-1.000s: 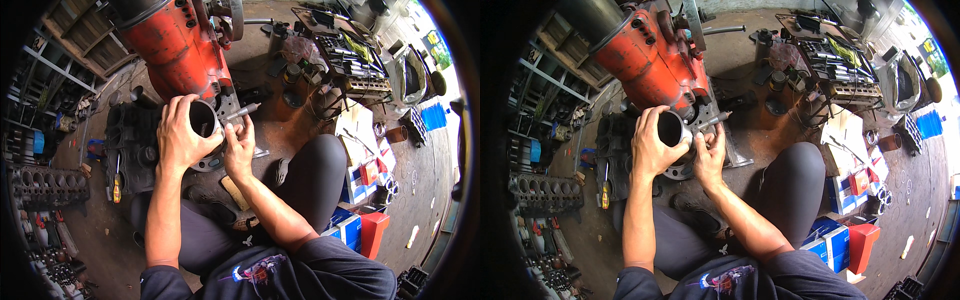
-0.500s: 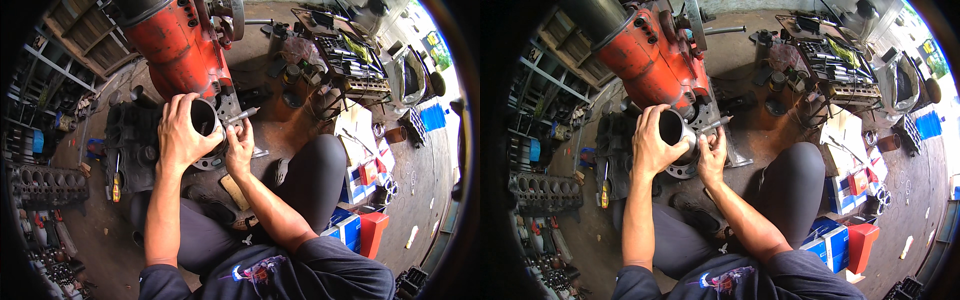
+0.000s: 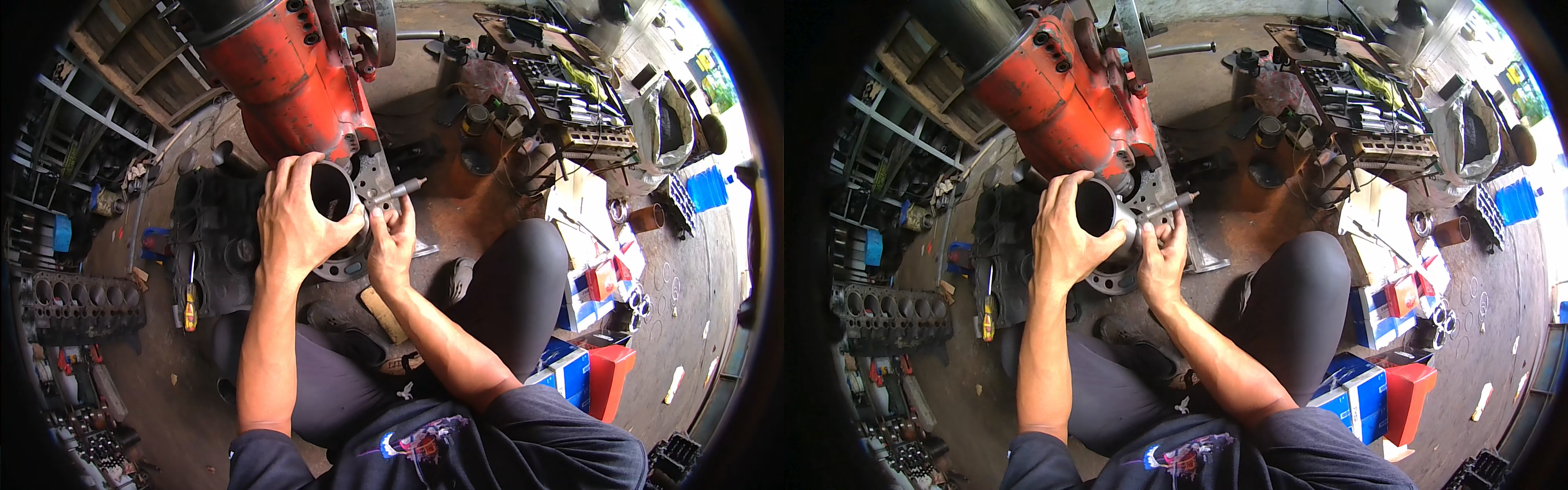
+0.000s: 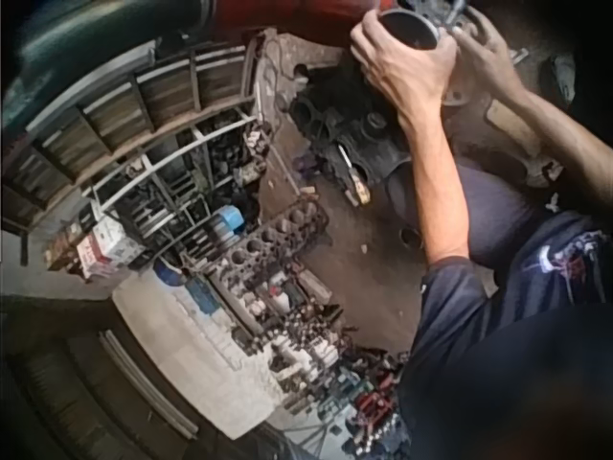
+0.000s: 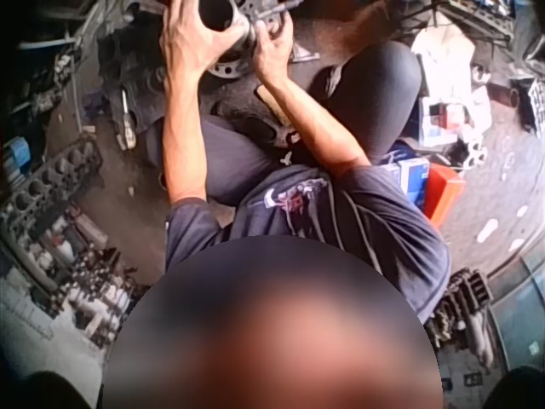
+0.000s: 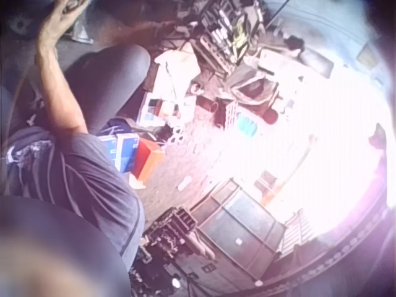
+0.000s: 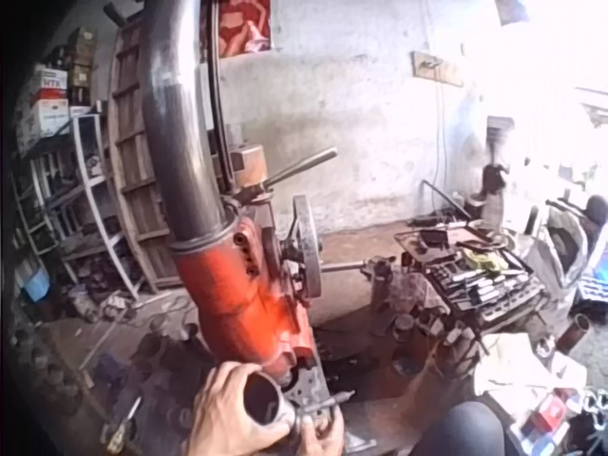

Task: The person uses a bench grinder to deburr the edges of several metal cylinder liners, rotating each liner against the grinding wheel. After finishing the liners, the person uses a caliper to measure the diameter of a cylinder bore in the engine block.

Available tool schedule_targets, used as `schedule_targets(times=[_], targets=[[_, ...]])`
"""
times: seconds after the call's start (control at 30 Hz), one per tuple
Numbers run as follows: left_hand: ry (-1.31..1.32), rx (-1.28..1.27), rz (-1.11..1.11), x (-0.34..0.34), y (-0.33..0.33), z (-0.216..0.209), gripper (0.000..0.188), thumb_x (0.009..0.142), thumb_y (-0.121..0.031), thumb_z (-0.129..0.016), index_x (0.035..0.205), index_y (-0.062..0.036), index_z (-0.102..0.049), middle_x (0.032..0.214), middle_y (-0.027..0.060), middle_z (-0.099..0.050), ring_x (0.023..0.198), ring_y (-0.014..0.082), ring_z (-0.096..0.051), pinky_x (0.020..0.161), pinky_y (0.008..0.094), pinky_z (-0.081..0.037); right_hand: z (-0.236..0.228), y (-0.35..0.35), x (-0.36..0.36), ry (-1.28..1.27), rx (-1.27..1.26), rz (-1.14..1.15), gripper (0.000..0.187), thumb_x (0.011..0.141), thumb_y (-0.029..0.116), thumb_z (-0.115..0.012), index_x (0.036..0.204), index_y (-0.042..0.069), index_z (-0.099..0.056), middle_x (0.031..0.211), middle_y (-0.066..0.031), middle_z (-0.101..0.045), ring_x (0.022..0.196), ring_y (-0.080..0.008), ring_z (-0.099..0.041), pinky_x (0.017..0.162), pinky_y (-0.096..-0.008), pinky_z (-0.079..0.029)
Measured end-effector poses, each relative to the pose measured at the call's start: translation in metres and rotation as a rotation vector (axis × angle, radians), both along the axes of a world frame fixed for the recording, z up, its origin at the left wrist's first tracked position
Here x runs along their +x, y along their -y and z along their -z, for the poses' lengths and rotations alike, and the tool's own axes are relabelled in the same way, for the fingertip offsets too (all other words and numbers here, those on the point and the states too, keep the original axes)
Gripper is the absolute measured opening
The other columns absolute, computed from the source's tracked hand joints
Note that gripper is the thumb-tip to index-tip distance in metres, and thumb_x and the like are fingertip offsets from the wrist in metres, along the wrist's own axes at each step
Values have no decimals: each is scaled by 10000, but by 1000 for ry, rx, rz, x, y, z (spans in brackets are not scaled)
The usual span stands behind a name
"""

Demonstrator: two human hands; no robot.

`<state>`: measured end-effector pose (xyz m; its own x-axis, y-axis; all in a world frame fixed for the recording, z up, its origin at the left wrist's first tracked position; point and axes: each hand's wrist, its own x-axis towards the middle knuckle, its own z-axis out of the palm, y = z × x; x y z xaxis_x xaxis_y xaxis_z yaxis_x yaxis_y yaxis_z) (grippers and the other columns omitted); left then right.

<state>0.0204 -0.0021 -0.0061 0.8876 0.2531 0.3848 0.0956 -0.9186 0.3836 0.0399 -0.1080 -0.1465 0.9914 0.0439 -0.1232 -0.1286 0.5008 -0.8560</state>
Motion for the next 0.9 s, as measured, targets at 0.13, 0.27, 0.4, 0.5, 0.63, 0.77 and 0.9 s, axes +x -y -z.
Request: schedule_targets(times=[0.13, 0.27, 0.4, 0.5, 0.63, 0.77, 0.9], targets=[[-81, -92, 98, -5, -12, -14, 739, 656, -257, -858, 1296, -31, -566, 1209, 164, -602, 1162, 372, -592, 990, 449, -495, 4, 5, -10, 8, 49, -7, 698, 987, 3, -598, 1555, -72, -199, 871, 20, -544, 788, -51, -490, 754, -200, -439], [-183, -21, -84, -8, -11, -19, 822, 686, -451, -887, 1306, -11, -573, 1253, 187, -597, 1160, 383, -600, 979, 443, -504, 3, 2, -11, 24, 94, -9, 704, 987, 0, -598, 1554, -76, -188, 857, 21, -532, 784, -50, -490, 743, -199, -436], [-5, 61, 10, -10, -8, -15, 838, 685, -494, -882, 1298, -9, -580, 1260, 171, -604, 1175, 370, -591, 975, 457, -500, -1, -3, -10, 54, 130, -7, 687, 997, 36, -616, 1547, -74, -219, 818, 41, -495, 759, -37, -464, 740, -189, -416], [-1, 75, 93, -6, -5, -6, 759, 668, -371, -881, 1282, -34, -588, 1253, 150, -603, 1159, 363, -587, 971, 459, -499, -3, -10, -7, 70, 177, 7, 685, 997, 27, -609, 1546, -74, -212, 832, 35, -507, 767, -40, -477, 744, -196, -427], [10, 49, 72, -6, -7, 0, 669, 625, -197, -817, 1242, -63, -596, 1216, 146, -601, 1111, 365, -581, 952, 458, -503, -5, -12, -4, 63, 161, -4, 685, 995, 11, -598, 1546, -79, -201, 836, 30, -510, 774, -42, -482, 746, -202, -434], [8, 66, 73, -4, -8, 1, 679, 622, -203, -828, 1244, -57, -595, 1212, 146, -603, 1109, 366, -580, 953, 458, -502, -6, -8, 1, 74, 116, -36, 688, 990, 13, -604, 1543, -85, -207, 833, 26, -512, 776, -42, -482, 741, -202, -432], [1, 60, 84, -4, -7, -1, 676, 618, -199, -831, 1236, -52, -600, 1212, 147, -606, 1114, 363, -578, 960, 455, -500, -10, -8, 8, 99, 88, -55, 695, 981, 19, -620, 1538, -92, -221, 832, 31, -513, 769, -37, -479, 722, -192, -423]])
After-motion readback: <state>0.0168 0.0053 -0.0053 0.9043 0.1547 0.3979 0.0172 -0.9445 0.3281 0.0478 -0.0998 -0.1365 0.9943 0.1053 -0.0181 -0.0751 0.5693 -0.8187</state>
